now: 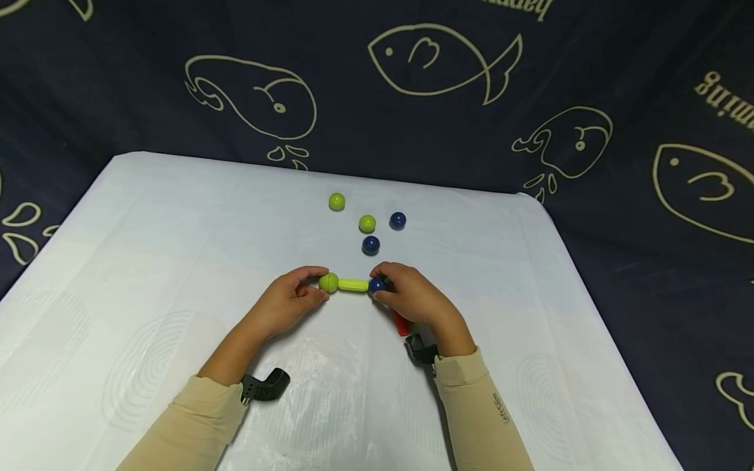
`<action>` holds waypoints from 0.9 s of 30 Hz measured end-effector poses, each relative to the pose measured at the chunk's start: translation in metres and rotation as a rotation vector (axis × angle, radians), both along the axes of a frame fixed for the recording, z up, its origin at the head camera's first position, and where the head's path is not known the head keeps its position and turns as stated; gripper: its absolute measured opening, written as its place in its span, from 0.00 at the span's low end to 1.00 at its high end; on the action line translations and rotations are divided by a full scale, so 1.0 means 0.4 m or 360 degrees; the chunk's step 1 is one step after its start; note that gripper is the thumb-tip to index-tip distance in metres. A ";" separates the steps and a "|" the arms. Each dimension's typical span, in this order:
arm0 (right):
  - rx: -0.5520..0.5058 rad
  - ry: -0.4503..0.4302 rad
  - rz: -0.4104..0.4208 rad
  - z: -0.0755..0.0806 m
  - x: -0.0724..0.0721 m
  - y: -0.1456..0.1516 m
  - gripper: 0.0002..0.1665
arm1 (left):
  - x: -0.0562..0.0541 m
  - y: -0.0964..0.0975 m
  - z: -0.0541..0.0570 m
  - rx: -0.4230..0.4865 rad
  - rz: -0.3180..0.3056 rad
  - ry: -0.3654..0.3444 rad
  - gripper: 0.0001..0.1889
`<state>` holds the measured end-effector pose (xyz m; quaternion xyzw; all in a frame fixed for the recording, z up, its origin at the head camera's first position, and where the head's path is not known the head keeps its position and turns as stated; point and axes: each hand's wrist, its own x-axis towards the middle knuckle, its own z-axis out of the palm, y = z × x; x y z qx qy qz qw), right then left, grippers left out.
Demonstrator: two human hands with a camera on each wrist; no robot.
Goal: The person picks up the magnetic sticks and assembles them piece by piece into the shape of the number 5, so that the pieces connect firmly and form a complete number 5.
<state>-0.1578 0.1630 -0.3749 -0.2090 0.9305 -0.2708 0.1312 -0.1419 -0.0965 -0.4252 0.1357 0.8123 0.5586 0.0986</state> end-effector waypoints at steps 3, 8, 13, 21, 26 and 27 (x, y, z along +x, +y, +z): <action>0.0009 0.0005 0.0002 0.000 0.000 0.001 0.19 | 0.001 0.001 0.002 0.0005 -0.0001 -0.0007 0.22; 0.0020 0.0001 -0.0005 -0.001 -0.001 0.003 0.20 | 0.001 0.002 0.002 -0.0003 -0.0003 -0.0004 0.22; 0.0024 -0.0031 -0.0055 0.003 -0.003 0.007 0.20 | -0.001 0.001 0.000 -0.0023 -0.0008 0.0007 0.22; -0.0026 -0.0076 -0.0128 0.026 0.003 0.025 0.19 | -0.002 0.001 0.000 -0.0030 -0.0012 0.0008 0.22; 0.0001 -0.0047 -0.0154 0.048 0.013 0.035 0.14 | -0.002 0.000 -0.003 -0.0036 -0.0007 0.0011 0.22; 0.0015 -0.0035 -0.0160 0.053 0.016 0.038 0.14 | -0.002 0.000 -0.003 -0.0032 -0.0008 0.0009 0.22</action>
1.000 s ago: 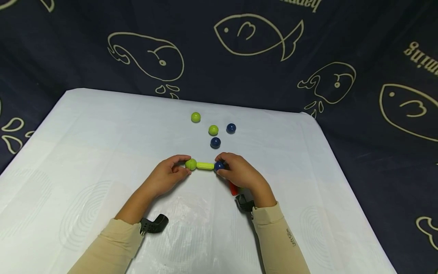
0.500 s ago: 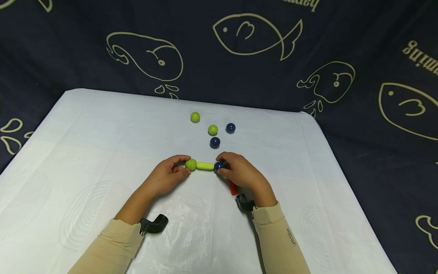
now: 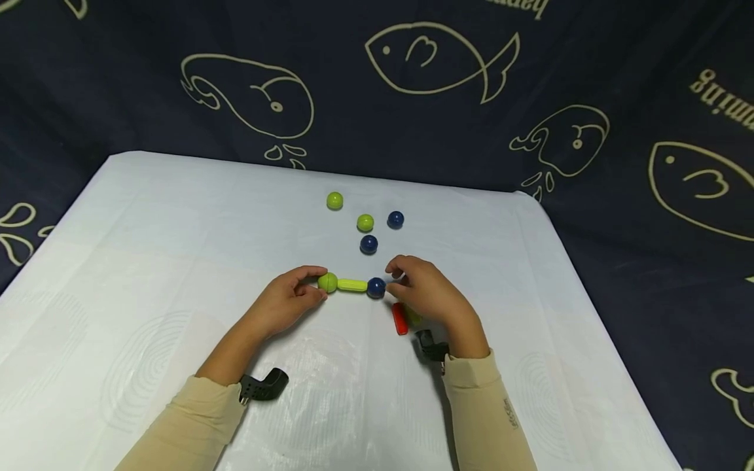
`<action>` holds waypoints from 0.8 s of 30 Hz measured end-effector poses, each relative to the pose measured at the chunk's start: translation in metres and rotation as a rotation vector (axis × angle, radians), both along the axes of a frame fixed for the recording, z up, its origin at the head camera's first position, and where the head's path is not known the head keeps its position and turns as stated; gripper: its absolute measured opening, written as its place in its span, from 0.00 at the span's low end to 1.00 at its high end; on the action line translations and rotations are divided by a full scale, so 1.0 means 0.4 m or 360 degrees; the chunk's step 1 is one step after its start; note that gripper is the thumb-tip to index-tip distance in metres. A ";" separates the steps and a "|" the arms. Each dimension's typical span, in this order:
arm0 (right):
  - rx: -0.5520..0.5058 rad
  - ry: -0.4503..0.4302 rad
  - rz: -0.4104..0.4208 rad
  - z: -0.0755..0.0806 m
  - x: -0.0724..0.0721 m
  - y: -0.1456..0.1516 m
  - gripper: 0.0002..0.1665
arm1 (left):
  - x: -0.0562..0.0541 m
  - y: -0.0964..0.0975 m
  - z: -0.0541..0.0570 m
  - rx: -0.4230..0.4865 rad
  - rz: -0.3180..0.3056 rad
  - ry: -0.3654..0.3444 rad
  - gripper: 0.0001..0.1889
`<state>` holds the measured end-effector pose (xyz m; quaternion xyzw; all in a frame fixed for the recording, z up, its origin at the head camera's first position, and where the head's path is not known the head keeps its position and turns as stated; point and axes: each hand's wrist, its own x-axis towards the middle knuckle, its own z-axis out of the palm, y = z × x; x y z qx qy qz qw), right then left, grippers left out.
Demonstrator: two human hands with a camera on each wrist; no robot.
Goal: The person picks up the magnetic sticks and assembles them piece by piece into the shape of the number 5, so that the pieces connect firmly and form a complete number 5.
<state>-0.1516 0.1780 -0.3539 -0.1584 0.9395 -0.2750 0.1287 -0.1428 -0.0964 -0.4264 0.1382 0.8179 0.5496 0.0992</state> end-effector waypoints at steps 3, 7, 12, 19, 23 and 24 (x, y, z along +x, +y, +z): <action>0.0053 -0.0005 -0.0013 0.013 0.009 0.007 0.13 | 0.000 -0.001 0.001 0.0002 -0.0001 -0.0008 0.22; 0.0122 -0.0079 -0.0010 0.023 0.018 0.019 0.13 | 0.001 -0.001 0.003 0.0011 -0.0002 -0.0020 0.22; 0.0150 -0.0200 -0.0011 0.027 0.024 0.028 0.14 | 0.002 0.000 0.007 0.0009 0.0002 -0.0027 0.22; 0.0142 -0.0277 -0.0019 0.026 0.027 0.024 0.13 | 0.002 0.001 0.010 -0.0004 0.0002 -0.0016 0.22; 0.0145 -0.0277 -0.0030 0.026 0.027 0.023 0.13 | 0.002 0.001 0.010 -0.0013 0.0005 -0.0007 0.21; 0.0145 -0.0278 -0.0031 0.027 0.027 0.022 0.13 | 0.002 0.001 0.010 -0.0012 0.0005 -0.0008 0.21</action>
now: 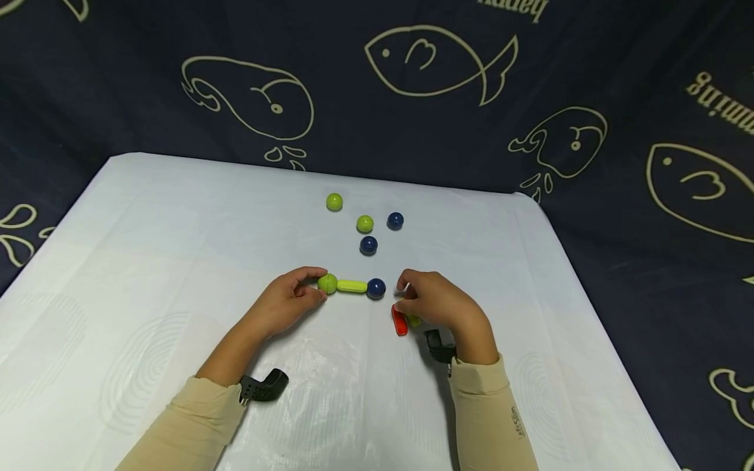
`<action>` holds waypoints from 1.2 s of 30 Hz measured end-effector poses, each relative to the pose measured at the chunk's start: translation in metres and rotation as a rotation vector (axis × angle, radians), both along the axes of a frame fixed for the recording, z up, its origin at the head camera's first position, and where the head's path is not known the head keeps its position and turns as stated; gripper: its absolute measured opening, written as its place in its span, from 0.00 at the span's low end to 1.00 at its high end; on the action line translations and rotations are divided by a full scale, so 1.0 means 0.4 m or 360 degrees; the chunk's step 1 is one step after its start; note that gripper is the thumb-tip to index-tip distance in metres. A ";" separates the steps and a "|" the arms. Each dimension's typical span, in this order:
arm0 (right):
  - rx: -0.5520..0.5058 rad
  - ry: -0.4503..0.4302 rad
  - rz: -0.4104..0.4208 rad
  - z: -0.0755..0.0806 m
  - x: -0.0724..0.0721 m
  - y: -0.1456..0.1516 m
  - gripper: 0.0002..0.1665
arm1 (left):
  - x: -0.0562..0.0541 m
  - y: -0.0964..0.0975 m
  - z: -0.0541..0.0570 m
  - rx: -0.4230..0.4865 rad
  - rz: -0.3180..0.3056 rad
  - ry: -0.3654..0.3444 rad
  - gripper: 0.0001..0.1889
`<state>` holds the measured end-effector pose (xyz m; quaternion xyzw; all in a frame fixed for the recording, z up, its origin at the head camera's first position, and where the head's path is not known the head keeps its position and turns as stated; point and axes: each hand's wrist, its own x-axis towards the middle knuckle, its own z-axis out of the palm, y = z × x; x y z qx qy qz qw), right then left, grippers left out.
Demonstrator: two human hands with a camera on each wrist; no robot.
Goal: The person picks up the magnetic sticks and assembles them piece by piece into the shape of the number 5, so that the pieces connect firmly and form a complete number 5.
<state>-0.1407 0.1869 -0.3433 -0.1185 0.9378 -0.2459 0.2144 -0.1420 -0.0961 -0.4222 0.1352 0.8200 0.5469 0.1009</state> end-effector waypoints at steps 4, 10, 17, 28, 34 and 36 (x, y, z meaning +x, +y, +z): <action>0.0007 -0.0002 -0.0004 0.000 0.000 -0.001 0.13 | 0.000 0.000 0.000 0.0005 0.0001 -0.0003 0.21; 0.0002 -0.0001 0.0005 -0.003 -0.003 0.000 0.12 | 0.001 -0.001 -0.001 0.0018 0.0002 -0.0009 0.22; -0.0022 0.0021 0.0030 -0.006 -0.003 0.001 0.12 | 0.001 0.000 -0.001 0.0006 0.0001 -0.0002 0.22; 0.0010 -0.0003 0.0086 -0.010 0.006 -0.027 0.12 | 0.000 0.000 -0.002 0.0014 -0.0003 -0.0001 0.22; -0.0017 -0.0012 0.0136 -0.014 0.008 -0.038 0.12 | 0.001 -0.001 -0.003 0.0015 -0.0009 -0.0003 0.22; -0.0037 -0.0025 0.0162 -0.016 0.008 -0.043 0.12 | 0.001 -0.002 -0.003 0.0008 -0.0007 -0.0007 0.22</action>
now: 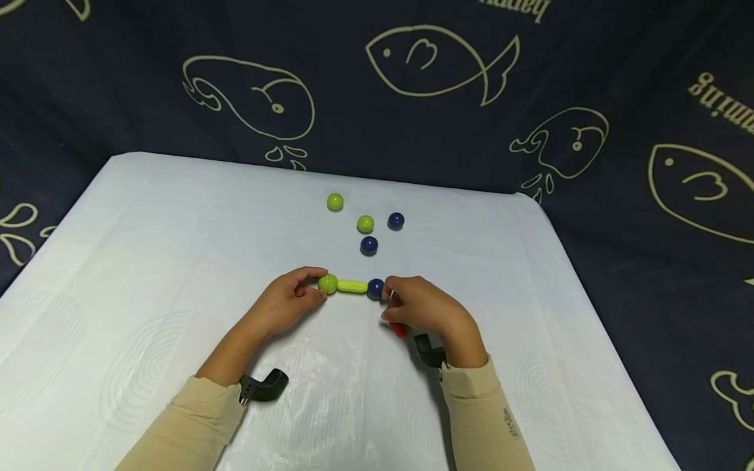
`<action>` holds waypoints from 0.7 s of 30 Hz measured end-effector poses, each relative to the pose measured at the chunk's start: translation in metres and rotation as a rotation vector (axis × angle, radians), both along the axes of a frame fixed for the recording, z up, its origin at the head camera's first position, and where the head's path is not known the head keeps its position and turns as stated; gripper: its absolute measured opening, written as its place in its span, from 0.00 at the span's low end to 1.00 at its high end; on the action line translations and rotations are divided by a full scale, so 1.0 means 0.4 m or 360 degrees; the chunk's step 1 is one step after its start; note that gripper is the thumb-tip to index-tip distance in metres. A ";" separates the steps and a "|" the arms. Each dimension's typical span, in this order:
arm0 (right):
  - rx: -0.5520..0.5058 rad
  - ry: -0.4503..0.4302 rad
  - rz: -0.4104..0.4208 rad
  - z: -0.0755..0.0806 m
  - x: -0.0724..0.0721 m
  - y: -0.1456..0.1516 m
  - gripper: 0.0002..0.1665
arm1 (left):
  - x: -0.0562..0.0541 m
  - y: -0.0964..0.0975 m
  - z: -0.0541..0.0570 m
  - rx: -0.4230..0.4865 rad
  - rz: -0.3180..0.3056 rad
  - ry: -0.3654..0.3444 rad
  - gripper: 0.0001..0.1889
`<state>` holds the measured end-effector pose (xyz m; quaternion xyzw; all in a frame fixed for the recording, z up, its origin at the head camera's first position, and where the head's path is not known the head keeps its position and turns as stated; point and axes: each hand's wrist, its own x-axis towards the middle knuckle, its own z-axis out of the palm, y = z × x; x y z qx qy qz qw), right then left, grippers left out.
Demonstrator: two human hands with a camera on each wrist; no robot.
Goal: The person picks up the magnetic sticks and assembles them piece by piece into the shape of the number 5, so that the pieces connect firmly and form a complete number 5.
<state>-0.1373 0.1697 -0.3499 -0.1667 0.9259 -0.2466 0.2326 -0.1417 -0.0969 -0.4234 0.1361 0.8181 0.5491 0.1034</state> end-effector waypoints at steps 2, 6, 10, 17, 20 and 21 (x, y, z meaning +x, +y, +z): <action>-0.0008 0.0004 0.0017 -0.001 0.001 -0.005 0.12 | 0.000 -0.001 0.000 -0.0002 0.0003 -0.0005 0.22; -0.0014 0.0044 0.0049 -0.001 0.002 -0.016 0.12 | 0.000 -0.001 0.001 0.0000 -0.0002 -0.0014 0.22; -0.0015 0.0071 0.0090 -0.001 0.003 -0.025 0.11 | 0.000 -0.002 0.000 0.0000 -0.0006 -0.0016 0.22; 0.0060 0.0013 0.0041 -0.003 0.004 -0.029 0.11 | -0.001 -0.003 -0.001 0.0006 -0.0010 -0.0028 0.22; 0.0100 -0.0025 0.0032 -0.008 0.004 -0.030 0.11 | -0.001 -0.003 0.000 0.0007 -0.0008 -0.0029 0.22; 0.0107 -0.0029 0.0036 -0.010 0.004 -0.031 0.11 | -0.001 -0.003 0.000 0.0007 -0.0008 -0.0028 0.22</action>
